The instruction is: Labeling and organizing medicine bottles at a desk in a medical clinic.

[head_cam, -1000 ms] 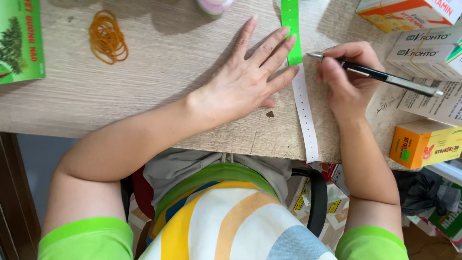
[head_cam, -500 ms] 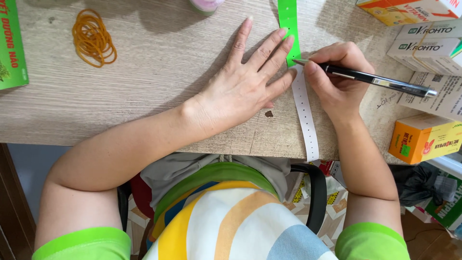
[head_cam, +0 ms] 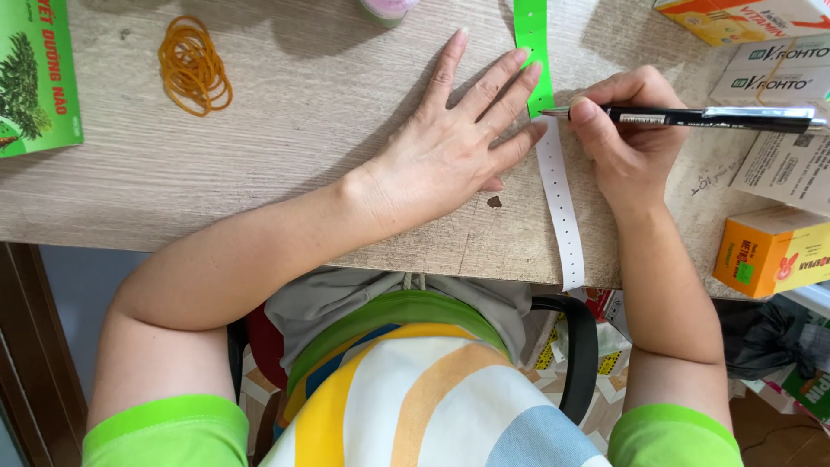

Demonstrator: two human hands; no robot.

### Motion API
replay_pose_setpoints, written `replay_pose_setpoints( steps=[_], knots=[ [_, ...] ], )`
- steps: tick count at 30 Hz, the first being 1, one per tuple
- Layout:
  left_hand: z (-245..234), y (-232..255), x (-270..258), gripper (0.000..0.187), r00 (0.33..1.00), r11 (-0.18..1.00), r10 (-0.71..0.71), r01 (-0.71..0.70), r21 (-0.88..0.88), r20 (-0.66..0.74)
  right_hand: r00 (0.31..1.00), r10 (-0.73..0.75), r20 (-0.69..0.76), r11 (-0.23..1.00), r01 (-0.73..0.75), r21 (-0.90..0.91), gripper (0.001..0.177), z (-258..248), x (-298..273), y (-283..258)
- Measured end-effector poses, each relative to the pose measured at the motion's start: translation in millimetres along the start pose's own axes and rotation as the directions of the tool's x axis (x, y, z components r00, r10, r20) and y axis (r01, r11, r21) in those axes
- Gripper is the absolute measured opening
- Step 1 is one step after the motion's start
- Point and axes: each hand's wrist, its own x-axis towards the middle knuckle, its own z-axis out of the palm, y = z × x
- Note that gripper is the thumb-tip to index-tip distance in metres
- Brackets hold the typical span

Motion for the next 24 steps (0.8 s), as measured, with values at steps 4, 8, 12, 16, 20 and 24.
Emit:
replay_pose_setpoints(
  steps=[4,8,12,16,20,24],
  knots=[
    [2.1,-0.3,1.1,0.076,1.000,1.000,-0.001,0.001,0.005,0.025,1.000,0.004,-0.013,1.000,-0.004,0.004,0.020,1.1,2.0,0.9],
    [5.7,-1.6,0.4,0.076,1.000,1.000,0.003,-0.003,-0.009,0.022,1.000,-0.023,0.014,1.000,0.023,-0.021,0.020,-1.5,1.9,4.5],
    [3.7,-3.1,-1.0,0.075,1.000,1.000,0.020,-0.019,-0.017,0.019,0.999,-0.035,0.012,0.999,0.035,-0.032,0.021,-1.6,1.9,6.7],
    [2.6,-4.1,-1.8,0.076,1.000,0.999,0.027,-0.026,-0.024,0.008,0.999,-0.042,0.013,0.999,0.042,-0.031,0.021,-1.5,4.1,6.1],
    [-1.6,-8.5,0.6,0.075,0.997,0.996,0.080,-0.080,-0.039,0.003,0.993,-0.114,0.009,0.989,0.115,-0.093,0.016,-2.5,3.0,13.4],
    [-14.8,-6.4,7.1,0.074,0.976,0.976,0.198,-0.188,-0.110,0.093,0.992,-0.100,-0.076,0.993,0.096,-0.062,0.014,11.7,7.5,7.0]
  ],
)
